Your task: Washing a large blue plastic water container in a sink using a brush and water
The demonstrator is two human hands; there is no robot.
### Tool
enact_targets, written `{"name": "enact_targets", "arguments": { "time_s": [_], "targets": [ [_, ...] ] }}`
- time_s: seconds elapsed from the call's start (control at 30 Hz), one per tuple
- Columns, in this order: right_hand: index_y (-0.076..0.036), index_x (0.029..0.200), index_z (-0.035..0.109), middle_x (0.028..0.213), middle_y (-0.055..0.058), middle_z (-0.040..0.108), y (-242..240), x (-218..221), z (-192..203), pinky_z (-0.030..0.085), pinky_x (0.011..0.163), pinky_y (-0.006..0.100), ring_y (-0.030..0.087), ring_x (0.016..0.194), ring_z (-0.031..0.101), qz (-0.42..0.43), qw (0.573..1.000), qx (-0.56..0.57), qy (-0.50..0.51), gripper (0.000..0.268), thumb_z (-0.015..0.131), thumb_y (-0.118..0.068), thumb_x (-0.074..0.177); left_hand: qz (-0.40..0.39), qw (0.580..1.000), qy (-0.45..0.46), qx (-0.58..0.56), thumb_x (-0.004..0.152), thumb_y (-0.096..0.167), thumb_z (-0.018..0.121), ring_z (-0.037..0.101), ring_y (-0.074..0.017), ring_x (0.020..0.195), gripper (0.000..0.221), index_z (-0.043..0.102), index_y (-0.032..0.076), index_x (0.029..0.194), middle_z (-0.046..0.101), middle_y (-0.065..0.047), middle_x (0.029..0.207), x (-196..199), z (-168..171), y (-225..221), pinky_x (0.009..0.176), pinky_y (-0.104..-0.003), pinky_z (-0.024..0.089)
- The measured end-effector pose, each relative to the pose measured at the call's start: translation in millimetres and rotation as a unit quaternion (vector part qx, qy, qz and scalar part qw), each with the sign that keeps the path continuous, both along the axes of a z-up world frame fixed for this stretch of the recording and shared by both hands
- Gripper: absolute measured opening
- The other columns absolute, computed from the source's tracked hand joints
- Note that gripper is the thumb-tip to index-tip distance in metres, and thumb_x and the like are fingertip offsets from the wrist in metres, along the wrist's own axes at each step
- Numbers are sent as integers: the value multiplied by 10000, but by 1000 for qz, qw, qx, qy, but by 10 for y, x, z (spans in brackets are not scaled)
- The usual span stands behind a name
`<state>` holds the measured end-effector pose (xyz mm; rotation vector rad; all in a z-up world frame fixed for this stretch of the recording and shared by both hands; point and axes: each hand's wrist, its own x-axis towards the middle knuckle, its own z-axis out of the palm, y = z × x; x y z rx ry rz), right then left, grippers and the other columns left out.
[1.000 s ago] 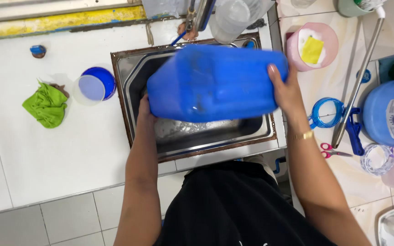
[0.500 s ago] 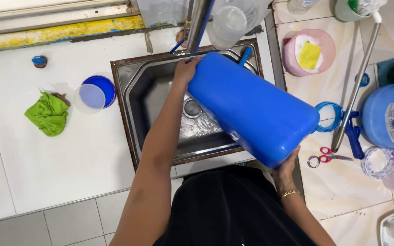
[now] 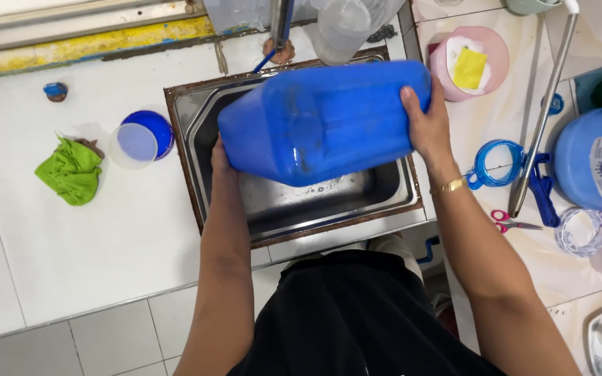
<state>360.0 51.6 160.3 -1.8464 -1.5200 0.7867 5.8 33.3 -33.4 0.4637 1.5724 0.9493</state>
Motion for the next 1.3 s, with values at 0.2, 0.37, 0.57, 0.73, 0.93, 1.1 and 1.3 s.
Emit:
{"name": "enact_targets", "arguments": {
  "time_s": [0.2, 0.37, 0.57, 0.73, 0.93, 1.1, 1.3],
  "targets": [
    [-67, 1533, 397, 1523, 211, 493, 346, 165, 137, 340, 1148, 398, 315, 1385, 474, 78, 996, -1, -52, 804, 579, -625, 983, 101, 993, -61, -4, 852, 639, 691, 626, -324, 1168, 643, 677, 114, 1222, 652, -154, 1213, 88, 69, -488, 933, -439, 544],
    [-7, 1505, 425, 1474, 217, 515, 437, 238, 811, 361, 1098, 426, 316, 1338, 480, 169, 985, 24, -28, 756, 534, -591, 1037, 196, 976, -92, -6, 853, 652, 676, 627, -313, 1142, 643, 659, 133, 1231, 638, -138, 1204, 257, 226, -902, 915, -433, 545],
    [-21, 1540, 402, 1489, 239, 497, 506, 324, 938, 360, 1098, 447, 341, 1333, 476, 237, 971, 3, -34, 766, 561, -543, 1002, 282, 950, -132, 26, 853, 669, 655, 628, -299, 1107, 643, 634, 158, 1243, 618, -116, 1191, 145, 489, -1517, 891, -424, 545],
    [-109, 1612, 228, 1610, 202, 354, 228, 397, 599, 368, 1164, 417, 286, 1476, 371, 218, 953, -205, 48, 934, 566, -544, 857, 329, 929, -169, 38, 853, 681, 640, 629, -289, 1081, 643, 616, 177, 1252, 603, -99, 1182, -42, 523, -1972, 873, -418, 546],
    [-46, 1496, 542, 1471, 373, 514, 730, 55, 158, 309, 1202, 597, 506, 1424, 417, 327, 878, -306, -169, 965, 336, -825, 966, 403, 902, -148, 49, 812, 649, 718, 680, -258, 866, 502, 681, 225, 1079, 675, -71, 1006, -205, 375, -2196, 704, -379, 589],
    [-118, 1582, 442, 1674, 77, 366, 1359, -1217, -683, 302, 1181, 628, 322, 1511, 373, 557, 766, 1, -322, 655, 494, -439, 1013, 375, 919, 24, 121, 808, 543, 762, 575, -309, 1051, 707, 635, 117, 1358, 584, -166, 1116, -88, 381, -2339, 881, -447, 523],
    [-122, 1646, 250, 1762, 17, 97, 1632, -1967, -1575, 7, 1222, 703, 242, 1589, 147, 551, 657, 17, -514, 765, 498, -400, 978, 381, 912, 56, 142, 785, 547, 758, 506, -426, 1209, 781, 613, 87, 1400, 538, -290, 1257, 107, 746, -2287, 1043, -555, 433]
  ]
}}
